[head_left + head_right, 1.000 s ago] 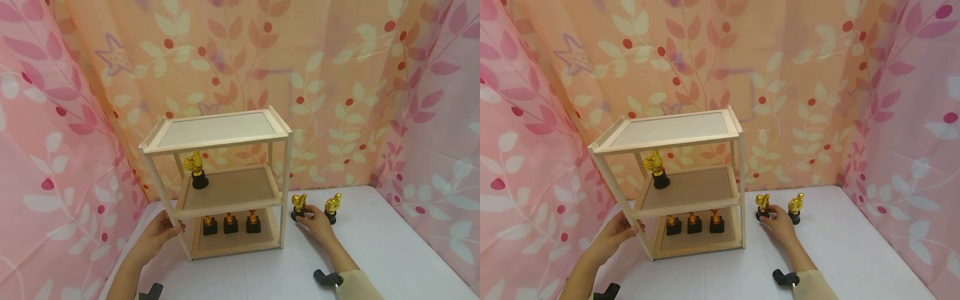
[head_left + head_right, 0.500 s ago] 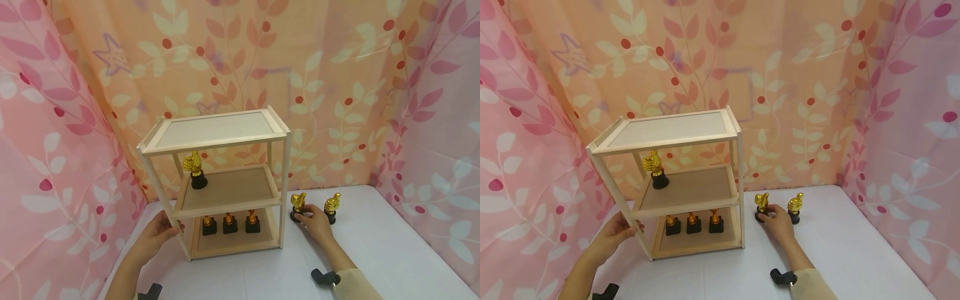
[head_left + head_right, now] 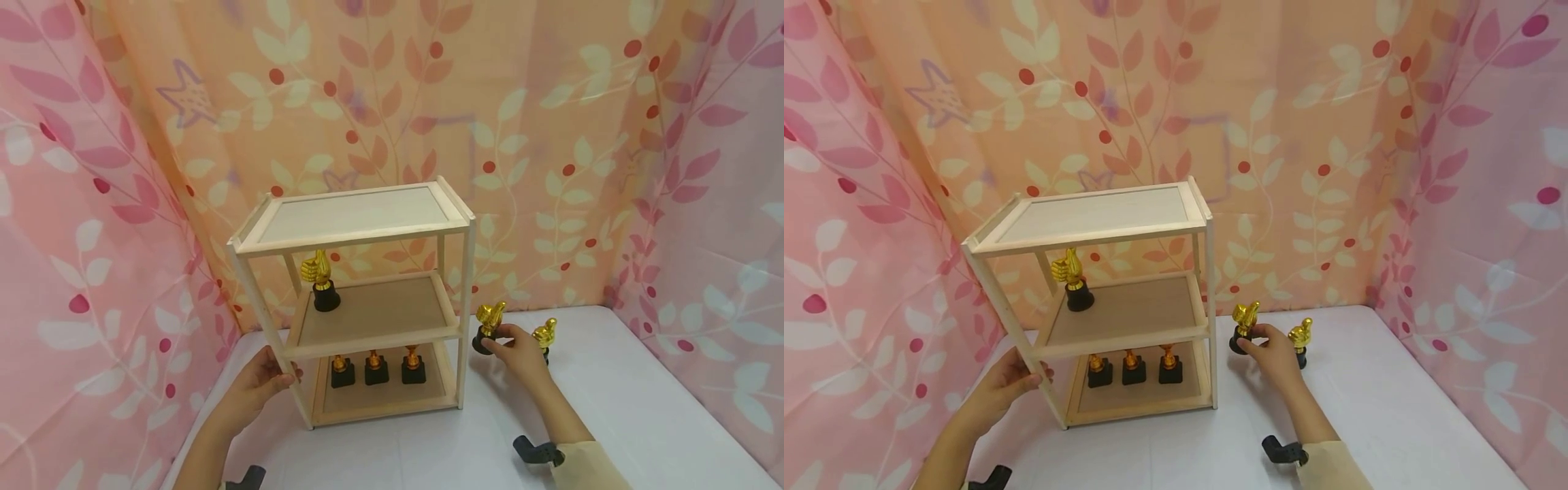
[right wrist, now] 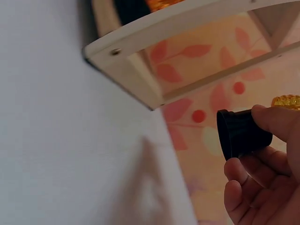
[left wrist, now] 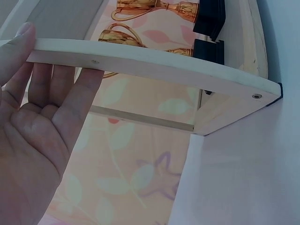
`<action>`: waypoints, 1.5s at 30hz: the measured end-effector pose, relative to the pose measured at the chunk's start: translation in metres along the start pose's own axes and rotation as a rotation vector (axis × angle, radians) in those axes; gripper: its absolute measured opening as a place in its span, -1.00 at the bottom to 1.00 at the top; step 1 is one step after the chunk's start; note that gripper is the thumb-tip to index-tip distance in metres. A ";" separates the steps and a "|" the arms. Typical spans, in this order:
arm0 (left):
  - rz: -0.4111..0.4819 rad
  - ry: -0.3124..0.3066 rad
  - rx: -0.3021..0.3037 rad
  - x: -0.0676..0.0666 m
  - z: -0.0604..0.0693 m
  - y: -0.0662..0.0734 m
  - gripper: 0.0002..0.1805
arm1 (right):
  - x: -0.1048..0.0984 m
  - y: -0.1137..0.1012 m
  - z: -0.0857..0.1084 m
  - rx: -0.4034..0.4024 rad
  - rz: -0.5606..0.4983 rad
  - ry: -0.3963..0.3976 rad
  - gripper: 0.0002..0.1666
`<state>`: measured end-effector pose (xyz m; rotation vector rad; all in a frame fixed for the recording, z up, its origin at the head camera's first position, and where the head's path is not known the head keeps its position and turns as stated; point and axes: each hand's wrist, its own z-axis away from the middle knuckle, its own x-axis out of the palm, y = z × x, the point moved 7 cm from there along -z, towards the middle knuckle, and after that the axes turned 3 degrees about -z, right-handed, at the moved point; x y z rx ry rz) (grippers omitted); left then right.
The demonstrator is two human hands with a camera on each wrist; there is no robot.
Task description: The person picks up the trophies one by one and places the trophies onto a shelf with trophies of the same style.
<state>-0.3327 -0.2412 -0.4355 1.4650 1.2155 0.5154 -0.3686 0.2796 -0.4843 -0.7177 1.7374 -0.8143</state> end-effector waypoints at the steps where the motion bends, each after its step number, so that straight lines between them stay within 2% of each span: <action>1: 0.000 -0.002 0.003 0.000 0.000 0.000 -0.66 | -0.005 -0.005 0.001 -0.009 0.004 0.002 -0.33; 11: 0.005 -0.003 0.015 0.001 -0.001 -0.001 -0.67 | -0.045 -0.058 0.013 -0.098 0.024 0.015 -0.33; 18: -0.007 -0.006 0.029 0.001 -0.001 0.000 -0.69 | -0.067 -0.086 0.025 -0.129 0.073 0.034 -0.30; 23: -0.006 0.000 0.012 0.000 0.000 0.000 -0.67 | -0.082 -0.102 0.034 -0.146 0.090 0.041 -0.32; 30: -0.034 0.016 -0.014 -0.002 0.000 -0.001 -0.65 | -0.093 -0.127 0.052 -0.154 0.070 0.030 -0.30; 38: -0.026 0.013 -0.015 -0.001 -0.001 -0.001 -0.63 | -0.100 -0.150 0.070 -0.226 0.069 0.056 -0.43; 45: -0.021 0.015 -0.019 -0.001 0.000 -0.001 -0.60 | -0.103 -0.164 0.083 -0.240 0.050 0.084 -0.51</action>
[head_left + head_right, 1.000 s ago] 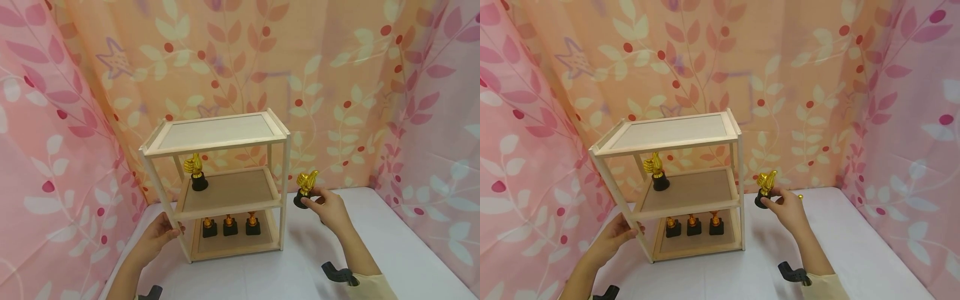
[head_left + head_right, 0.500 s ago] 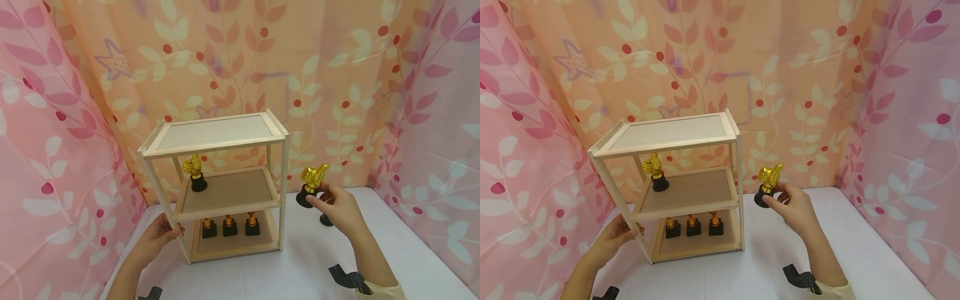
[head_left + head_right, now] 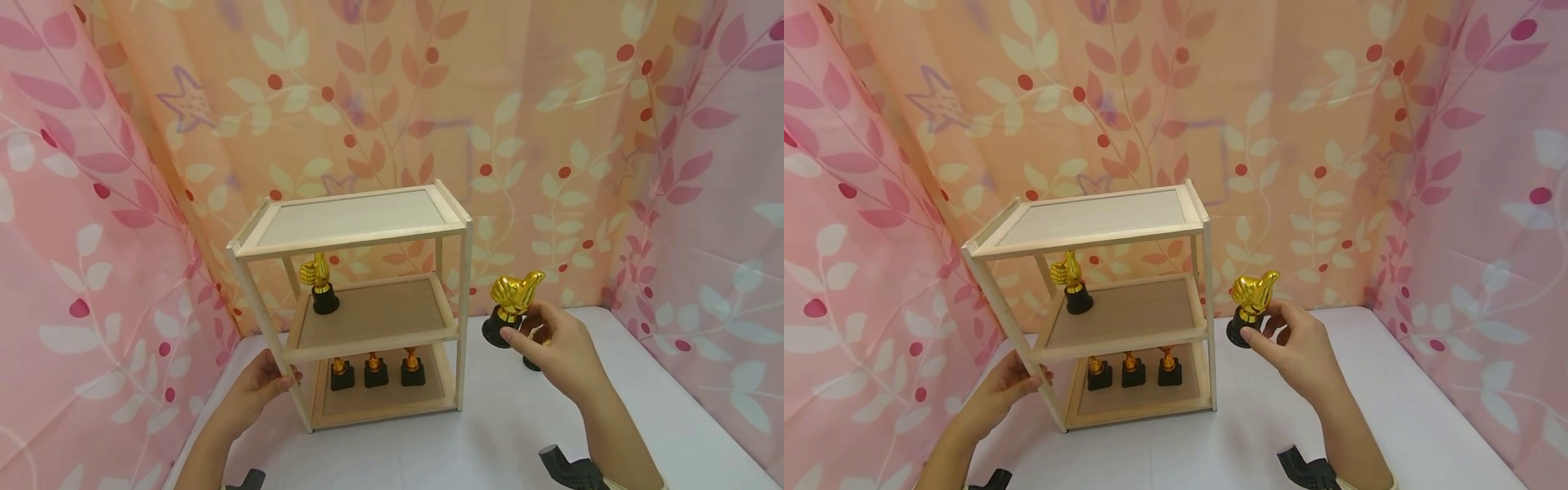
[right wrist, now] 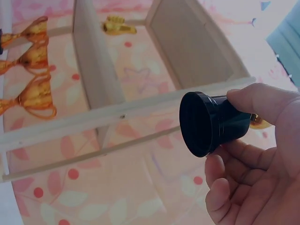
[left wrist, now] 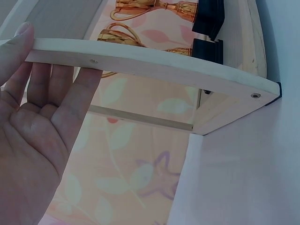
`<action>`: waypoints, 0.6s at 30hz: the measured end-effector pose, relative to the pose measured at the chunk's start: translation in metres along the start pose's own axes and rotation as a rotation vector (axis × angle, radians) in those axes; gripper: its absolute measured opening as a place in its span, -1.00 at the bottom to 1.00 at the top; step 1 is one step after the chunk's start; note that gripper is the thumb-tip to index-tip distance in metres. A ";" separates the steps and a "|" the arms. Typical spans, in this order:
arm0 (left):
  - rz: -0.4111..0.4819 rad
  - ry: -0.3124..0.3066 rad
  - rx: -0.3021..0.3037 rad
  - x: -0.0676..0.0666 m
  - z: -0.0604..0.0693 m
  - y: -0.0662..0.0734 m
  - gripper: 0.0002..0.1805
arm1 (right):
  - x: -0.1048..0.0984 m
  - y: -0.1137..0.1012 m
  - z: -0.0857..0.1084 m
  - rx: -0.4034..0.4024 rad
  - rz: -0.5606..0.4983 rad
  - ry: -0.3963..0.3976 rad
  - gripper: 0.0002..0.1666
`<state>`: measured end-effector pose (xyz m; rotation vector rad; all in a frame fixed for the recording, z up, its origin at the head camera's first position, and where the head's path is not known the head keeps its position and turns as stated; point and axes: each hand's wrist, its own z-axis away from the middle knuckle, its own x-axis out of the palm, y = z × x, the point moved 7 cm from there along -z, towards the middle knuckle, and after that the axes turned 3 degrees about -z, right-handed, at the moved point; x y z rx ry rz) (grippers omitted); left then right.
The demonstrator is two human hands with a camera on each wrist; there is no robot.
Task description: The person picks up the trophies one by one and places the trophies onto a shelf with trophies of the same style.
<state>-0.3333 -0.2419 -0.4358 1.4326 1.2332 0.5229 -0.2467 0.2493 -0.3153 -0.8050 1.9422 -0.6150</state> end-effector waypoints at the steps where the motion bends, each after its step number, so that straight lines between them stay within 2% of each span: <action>1: -0.001 0.001 0.001 0.000 0.000 0.000 -0.59 | -0.001 -0.002 0.002 -0.003 -0.006 0.006 -0.53; 6: 0.005 -0.005 0.013 0.001 -0.001 0.000 -0.59 | -0.001 -0.015 0.010 -0.033 -0.051 0.012 -0.59; 12: 0.008 -0.007 0.011 0.001 -0.001 0.000 -0.64 | 0.003 -0.031 0.019 -0.115 -0.104 -0.001 -0.63; 18: 0.005 0.001 0.012 0.001 -0.001 -0.001 -0.64 | 0.014 -0.044 0.023 -0.168 -0.148 -0.019 -0.65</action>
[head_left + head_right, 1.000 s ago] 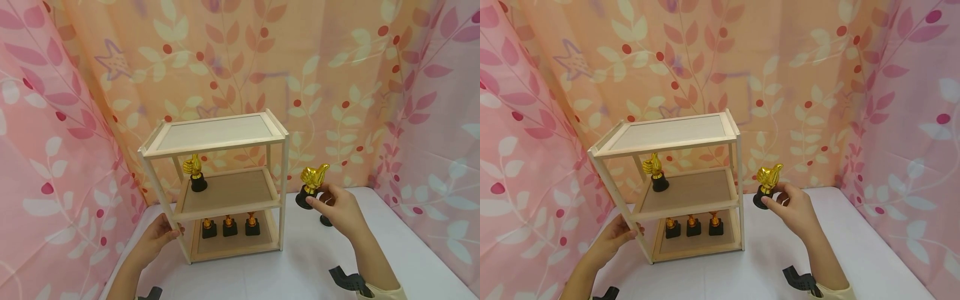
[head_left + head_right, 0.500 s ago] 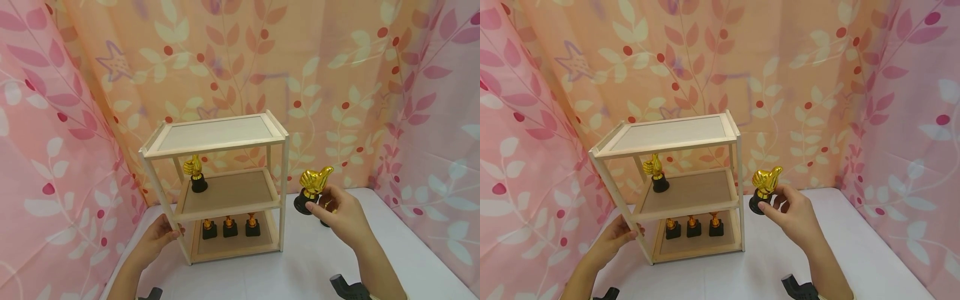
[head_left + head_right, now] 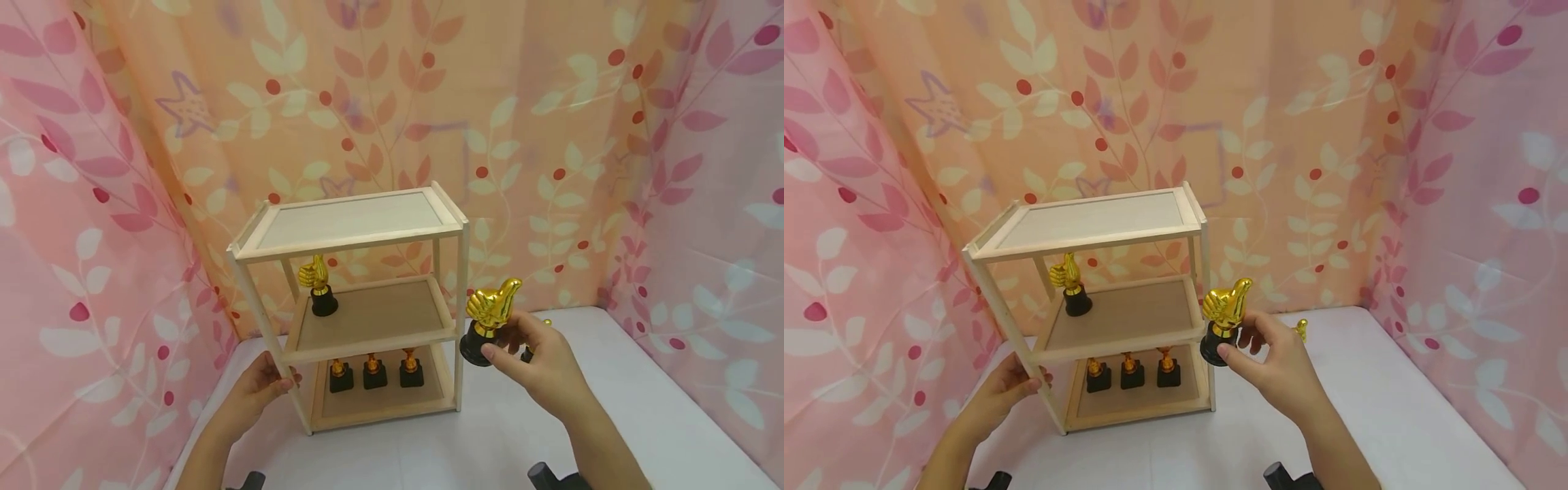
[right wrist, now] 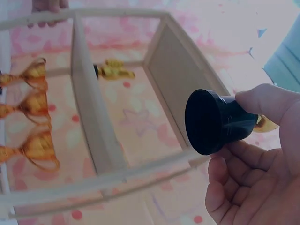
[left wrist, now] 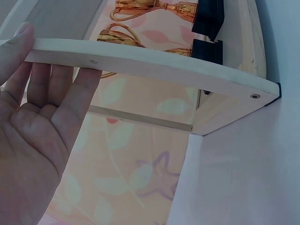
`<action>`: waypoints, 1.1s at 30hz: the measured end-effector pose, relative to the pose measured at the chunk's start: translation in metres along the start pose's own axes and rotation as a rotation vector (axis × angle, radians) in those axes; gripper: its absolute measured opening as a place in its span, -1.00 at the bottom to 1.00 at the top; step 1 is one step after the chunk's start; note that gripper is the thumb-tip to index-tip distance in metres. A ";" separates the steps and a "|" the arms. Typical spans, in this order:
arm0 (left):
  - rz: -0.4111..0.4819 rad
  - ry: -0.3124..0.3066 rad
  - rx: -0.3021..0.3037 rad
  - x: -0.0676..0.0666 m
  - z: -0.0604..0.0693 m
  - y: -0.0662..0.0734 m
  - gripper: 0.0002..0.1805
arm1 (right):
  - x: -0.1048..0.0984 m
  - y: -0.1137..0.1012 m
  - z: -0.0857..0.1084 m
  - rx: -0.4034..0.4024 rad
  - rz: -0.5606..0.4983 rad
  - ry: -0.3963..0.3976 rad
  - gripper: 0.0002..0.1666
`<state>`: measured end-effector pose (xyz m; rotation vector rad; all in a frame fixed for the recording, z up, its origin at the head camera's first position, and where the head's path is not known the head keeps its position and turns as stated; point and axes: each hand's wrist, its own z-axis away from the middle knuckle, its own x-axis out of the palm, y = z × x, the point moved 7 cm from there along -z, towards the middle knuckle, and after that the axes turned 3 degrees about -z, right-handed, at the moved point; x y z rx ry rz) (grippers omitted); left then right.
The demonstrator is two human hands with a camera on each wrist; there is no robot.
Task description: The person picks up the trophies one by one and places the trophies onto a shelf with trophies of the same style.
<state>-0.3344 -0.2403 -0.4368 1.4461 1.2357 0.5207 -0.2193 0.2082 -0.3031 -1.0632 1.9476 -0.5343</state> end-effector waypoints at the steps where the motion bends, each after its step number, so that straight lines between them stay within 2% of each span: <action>1: 0.005 0.000 0.001 0.000 0.000 0.000 -0.64 | 0.004 -0.001 0.000 -0.002 -0.003 -0.009 -0.66; 10: 0.006 0.000 -0.020 0.003 0.000 -0.004 -0.63 | 0.041 -0.010 -0.001 -0.029 -0.106 -0.129 -0.59; 17: -0.020 0.020 -0.027 0.000 0.001 0.001 -0.66 | 0.066 -0.018 -0.013 0.039 -0.124 -0.165 -0.53; 24: -0.016 0.020 -0.021 0.000 0.001 0.004 -0.63 | 0.092 -0.030 -0.030 0.034 -0.179 -0.199 -0.51; 33: -0.021 0.015 -0.023 0.000 0.000 0.002 -0.64 | 0.124 -0.031 -0.050 0.128 -0.210 -0.255 -0.41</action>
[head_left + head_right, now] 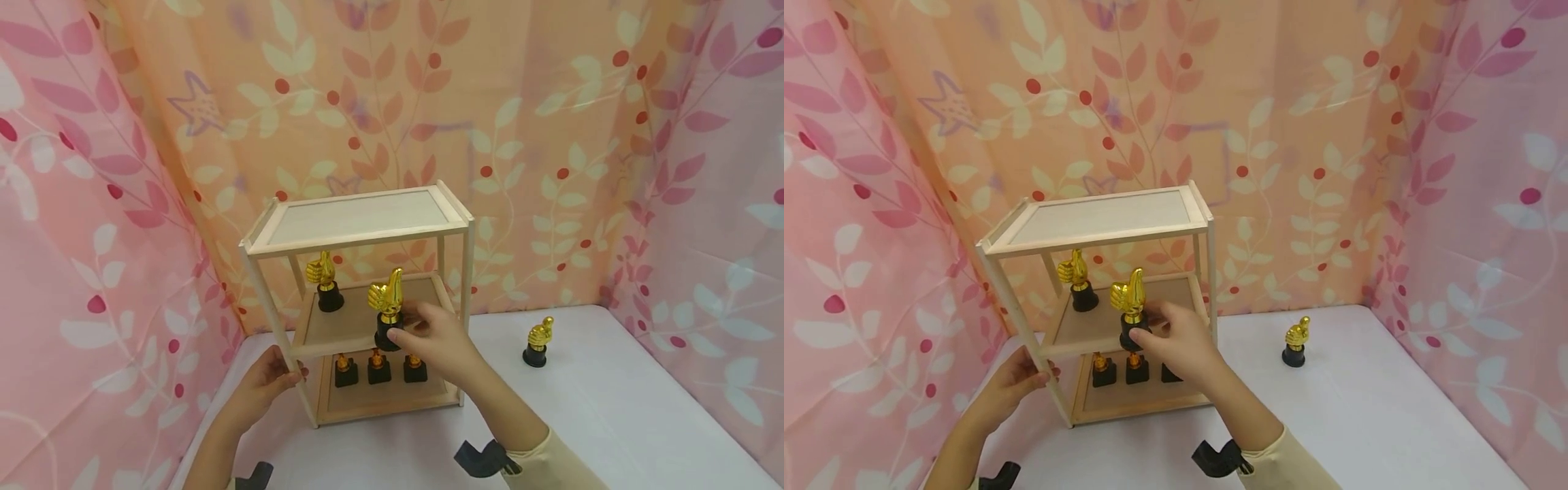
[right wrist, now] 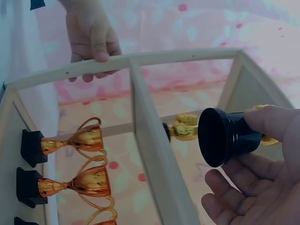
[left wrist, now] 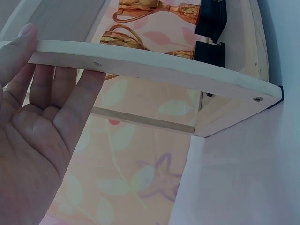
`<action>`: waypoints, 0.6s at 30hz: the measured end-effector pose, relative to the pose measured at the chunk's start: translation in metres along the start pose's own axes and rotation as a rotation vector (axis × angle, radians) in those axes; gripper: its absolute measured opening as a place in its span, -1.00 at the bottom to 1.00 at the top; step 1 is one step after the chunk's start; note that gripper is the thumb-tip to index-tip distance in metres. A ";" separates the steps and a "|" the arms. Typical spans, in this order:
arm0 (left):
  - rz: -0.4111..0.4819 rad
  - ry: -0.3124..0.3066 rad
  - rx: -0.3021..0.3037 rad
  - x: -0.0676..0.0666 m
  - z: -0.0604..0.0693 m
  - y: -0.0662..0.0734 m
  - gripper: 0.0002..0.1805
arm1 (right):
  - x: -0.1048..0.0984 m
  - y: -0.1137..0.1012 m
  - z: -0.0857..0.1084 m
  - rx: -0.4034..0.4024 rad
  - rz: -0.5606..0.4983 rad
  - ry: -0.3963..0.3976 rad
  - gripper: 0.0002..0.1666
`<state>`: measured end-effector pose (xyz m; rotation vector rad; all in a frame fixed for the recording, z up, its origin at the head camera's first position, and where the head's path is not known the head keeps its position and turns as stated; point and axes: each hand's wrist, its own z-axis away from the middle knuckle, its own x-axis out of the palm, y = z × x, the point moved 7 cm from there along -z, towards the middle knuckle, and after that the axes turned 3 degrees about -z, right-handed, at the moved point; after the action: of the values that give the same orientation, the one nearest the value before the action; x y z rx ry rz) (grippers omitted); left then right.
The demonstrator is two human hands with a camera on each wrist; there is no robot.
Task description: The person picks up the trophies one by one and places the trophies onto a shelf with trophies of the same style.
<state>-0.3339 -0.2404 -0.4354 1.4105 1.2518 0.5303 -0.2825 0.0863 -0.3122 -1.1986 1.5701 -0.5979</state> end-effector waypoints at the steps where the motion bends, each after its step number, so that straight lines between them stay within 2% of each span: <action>1: 0.000 0.001 -0.001 0.000 0.000 0.000 -0.64 | 0.002 0.000 -0.004 0.010 -0.002 -0.006 -0.42; 12: 0.022 -0.018 0.043 0.002 0.001 0.004 -0.69 | 0.011 0.007 -0.050 0.084 -0.002 -0.046 -0.40; 18: 0.030 -0.017 0.034 0.001 0.001 0.003 -0.70 | 0.018 0.014 -0.068 0.112 -0.026 -0.052 -0.44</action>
<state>-0.3315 -0.2393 -0.4335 1.4614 1.2329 0.5181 -0.3503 0.0625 -0.3071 -1.1429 1.4608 -0.6578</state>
